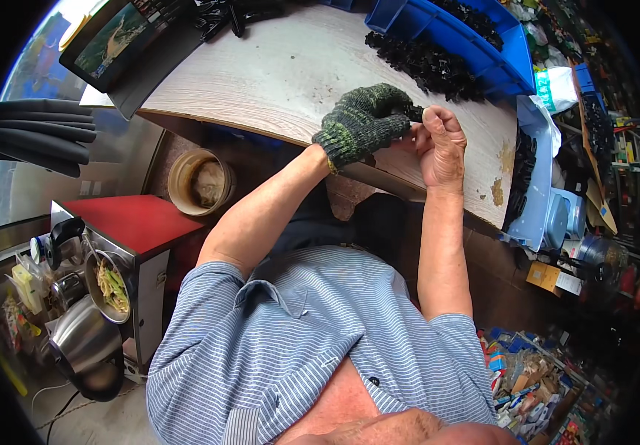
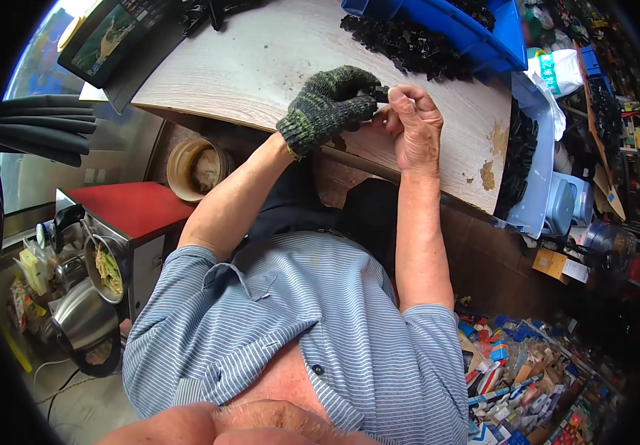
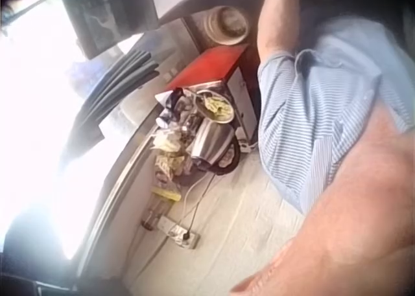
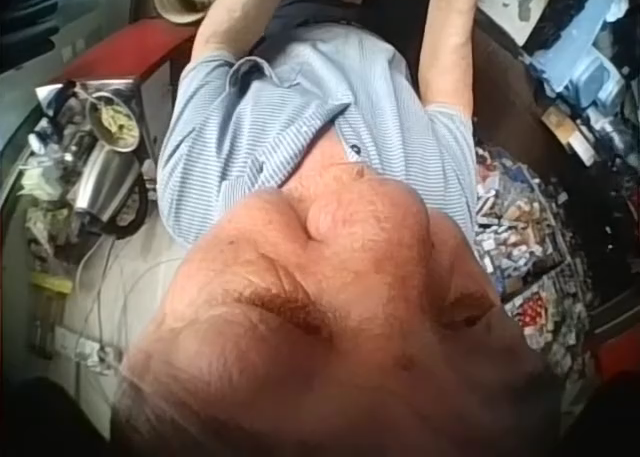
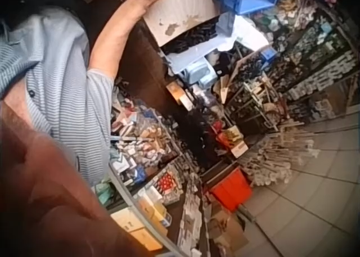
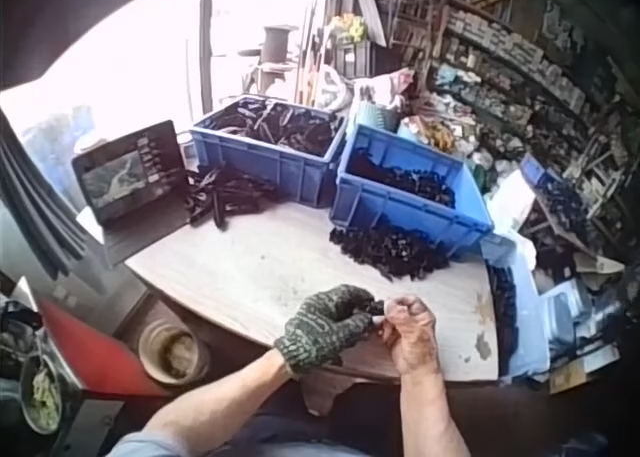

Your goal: Assembling and inspecting small black plastic components at a workbench.

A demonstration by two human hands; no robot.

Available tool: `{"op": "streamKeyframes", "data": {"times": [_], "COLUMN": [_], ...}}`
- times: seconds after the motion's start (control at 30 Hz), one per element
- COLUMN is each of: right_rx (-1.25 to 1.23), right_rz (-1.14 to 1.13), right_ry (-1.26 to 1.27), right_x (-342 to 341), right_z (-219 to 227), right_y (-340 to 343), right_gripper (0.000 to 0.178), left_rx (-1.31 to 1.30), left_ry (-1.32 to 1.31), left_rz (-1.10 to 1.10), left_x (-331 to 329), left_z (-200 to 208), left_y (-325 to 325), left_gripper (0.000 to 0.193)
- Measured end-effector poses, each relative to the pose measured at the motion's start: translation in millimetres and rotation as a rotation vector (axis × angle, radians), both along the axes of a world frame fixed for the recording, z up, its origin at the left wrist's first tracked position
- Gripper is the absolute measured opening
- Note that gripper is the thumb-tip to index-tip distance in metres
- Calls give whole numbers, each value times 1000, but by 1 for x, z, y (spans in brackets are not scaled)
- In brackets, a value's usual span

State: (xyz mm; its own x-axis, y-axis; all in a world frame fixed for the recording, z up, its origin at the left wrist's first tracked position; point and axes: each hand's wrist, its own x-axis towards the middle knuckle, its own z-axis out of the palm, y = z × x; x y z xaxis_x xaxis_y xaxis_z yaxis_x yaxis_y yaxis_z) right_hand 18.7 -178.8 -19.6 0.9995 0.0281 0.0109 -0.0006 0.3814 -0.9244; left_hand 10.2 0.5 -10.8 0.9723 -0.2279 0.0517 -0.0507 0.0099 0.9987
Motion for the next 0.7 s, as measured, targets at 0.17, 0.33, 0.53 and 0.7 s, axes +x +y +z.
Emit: {"op": "streamKeyframes", "data": {"times": [0.17,0.33,0.53,0.7], "right_rx": [-6,-44,-84,-148], "right_rz": [25,56,150,127], "right_ry": [66,72,96,108], "right_x": [3,6,5,2], "right_z": [1,1,4,13], "right_y": [0,-3,0,7], "right_gripper": [15,15,13,19], "left_rx": [30,107,131,-5], "left_ry": [-28,-233,-25,174], "left_rz": [11,107,191,136], "left_x": [2,3,7,4], "left_z": [-6,-14,-11,12], "left_y": [0,-4,-8,-2], "left_gripper": [31,30,40,38]}}
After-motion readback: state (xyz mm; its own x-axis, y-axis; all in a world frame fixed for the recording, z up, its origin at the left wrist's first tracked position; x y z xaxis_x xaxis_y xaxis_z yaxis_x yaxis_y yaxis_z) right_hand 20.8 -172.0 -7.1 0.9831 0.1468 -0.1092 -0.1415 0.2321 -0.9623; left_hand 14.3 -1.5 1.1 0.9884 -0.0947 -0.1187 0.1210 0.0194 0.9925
